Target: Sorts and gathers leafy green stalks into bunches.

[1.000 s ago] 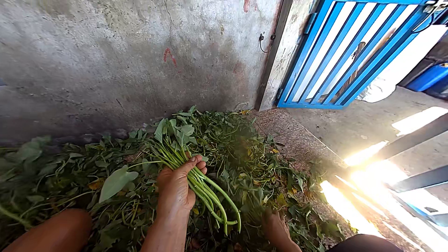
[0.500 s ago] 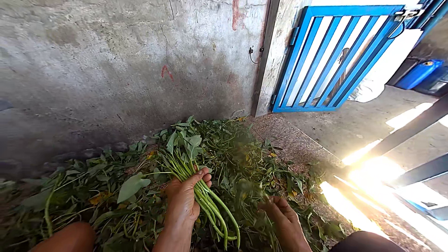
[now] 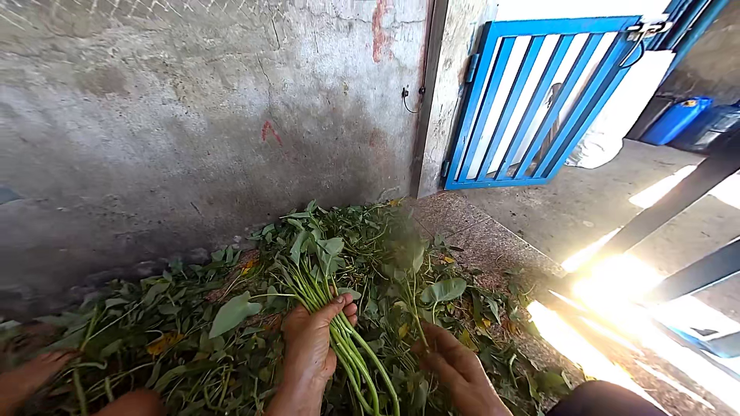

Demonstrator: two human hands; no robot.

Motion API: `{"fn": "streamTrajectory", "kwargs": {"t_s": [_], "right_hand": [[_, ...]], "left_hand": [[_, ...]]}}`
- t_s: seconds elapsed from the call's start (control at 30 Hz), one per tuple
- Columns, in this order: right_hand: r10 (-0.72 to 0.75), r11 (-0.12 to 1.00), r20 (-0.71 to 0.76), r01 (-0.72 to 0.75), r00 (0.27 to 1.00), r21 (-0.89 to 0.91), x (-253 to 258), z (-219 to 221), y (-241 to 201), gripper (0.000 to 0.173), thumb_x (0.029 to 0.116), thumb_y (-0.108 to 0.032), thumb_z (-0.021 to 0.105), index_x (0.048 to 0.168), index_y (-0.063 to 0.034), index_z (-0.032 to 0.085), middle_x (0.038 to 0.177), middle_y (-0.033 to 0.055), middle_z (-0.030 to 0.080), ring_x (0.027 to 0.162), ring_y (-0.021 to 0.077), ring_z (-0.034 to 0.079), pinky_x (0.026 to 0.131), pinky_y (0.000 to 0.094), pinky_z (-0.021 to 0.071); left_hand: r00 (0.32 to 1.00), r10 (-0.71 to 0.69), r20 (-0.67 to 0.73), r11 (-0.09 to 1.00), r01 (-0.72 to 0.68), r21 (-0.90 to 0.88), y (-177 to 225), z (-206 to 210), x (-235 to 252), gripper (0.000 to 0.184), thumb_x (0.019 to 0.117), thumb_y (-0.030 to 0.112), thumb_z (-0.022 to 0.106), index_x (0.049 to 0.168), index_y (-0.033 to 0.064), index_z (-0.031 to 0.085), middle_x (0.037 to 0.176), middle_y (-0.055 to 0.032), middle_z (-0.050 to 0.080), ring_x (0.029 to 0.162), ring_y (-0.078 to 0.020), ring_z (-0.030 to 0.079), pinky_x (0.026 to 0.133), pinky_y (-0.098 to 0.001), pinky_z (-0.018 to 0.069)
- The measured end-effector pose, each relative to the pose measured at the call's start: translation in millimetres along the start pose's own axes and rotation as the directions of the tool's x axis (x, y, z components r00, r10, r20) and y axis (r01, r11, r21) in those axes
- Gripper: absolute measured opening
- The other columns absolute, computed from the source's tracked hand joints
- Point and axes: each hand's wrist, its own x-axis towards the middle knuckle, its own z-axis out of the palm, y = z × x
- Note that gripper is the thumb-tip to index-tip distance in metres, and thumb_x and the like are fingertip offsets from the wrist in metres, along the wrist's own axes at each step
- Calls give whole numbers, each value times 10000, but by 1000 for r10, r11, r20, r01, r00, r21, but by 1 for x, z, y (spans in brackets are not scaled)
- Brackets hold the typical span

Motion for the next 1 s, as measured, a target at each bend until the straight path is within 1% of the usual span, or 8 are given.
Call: {"fn": "streamTrajectory", "kwargs": {"t_s": [0.2,0.37,0.7,0.73,0.8,0.9,0.93,1.0], "right_hand": [[-330,898,-48,298,943,-323,20,16,7,392,1035,-98,522,1412,10,513,1041,28,742,867,121,725,783,315,630],[-523,665,55,448,850,-597,28,26,-3,332,1037,-174,551,1336,-47,616,1021,59,741,865,137,722,775,328,622],[-554,596,106,482,826,-642,22,28,-6,369,1027,-225,592,1341,-34,626,1032,56,744,908,139,718,823,307,611],[-579,566,87,476,811,-673,19,29,-4,327,1018,-243,613,1275,-44,659,1015,53,743,912,143,719,819,300,612],[-641,477,59,457,765,-751,9,28,1,171,994,-250,637,960,-94,699,813,33,700,767,156,704,682,295,603],[-386,479,186,369,904,-797,-23,17,0,223,992,-233,625,841,-82,688,715,81,665,682,246,700,592,412,590],[-162,509,212,266,964,-819,-32,13,-5,245,996,-266,617,898,-63,713,769,130,695,705,303,717,600,483,589],[310,498,180,1,933,-867,-34,9,-20,391,1004,-386,606,1211,-70,706,1049,247,710,858,446,714,723,640,563]], "left_hand": [[993,-52,103,995,43,86,-27,6,-14,250,915,-122,654,1144,-85,561,857,-213,721,664,-268,719,591,-366,623],[965,-10,262,991,-25,129,-44,8,-17,331,783,-165,743,1072,-111,590,847,-219,711,669,-267,696,626,-378,616],[949,85,302,973,-144,178,-46,11,-17,346,765,-172,761,1069,-108,610,901,-213,717,734,-266,725,649,-370,642],[955,108,277,973,-158,166,-47,12,-16,340,769,-179,752,1067,-111,604,889,-218,717,705,-269,719,620,-368,633],[966,172,193,972,-199,128,-48,13,-13,319,772,-189,742,1049,-117,602,862,-224,708,660,-274,705,575,-368,624],[961,261,85,957,-269,105,-39,12,-2,295,792,-181,741,1044,-110,605,850,-206,703,646,-254,697,560,-351,617],[961,267,73,956,-273,103,-33,10,2,288,798,-180,739,1042,-111,604,845,-207,703,641,-255,697,561,-353,618],[969,237,72,964,-243,106,-26,8,5,291,798,-192,731,1042,-114,594,825,-214,698,614,-264,691,550,-361,619]]}}
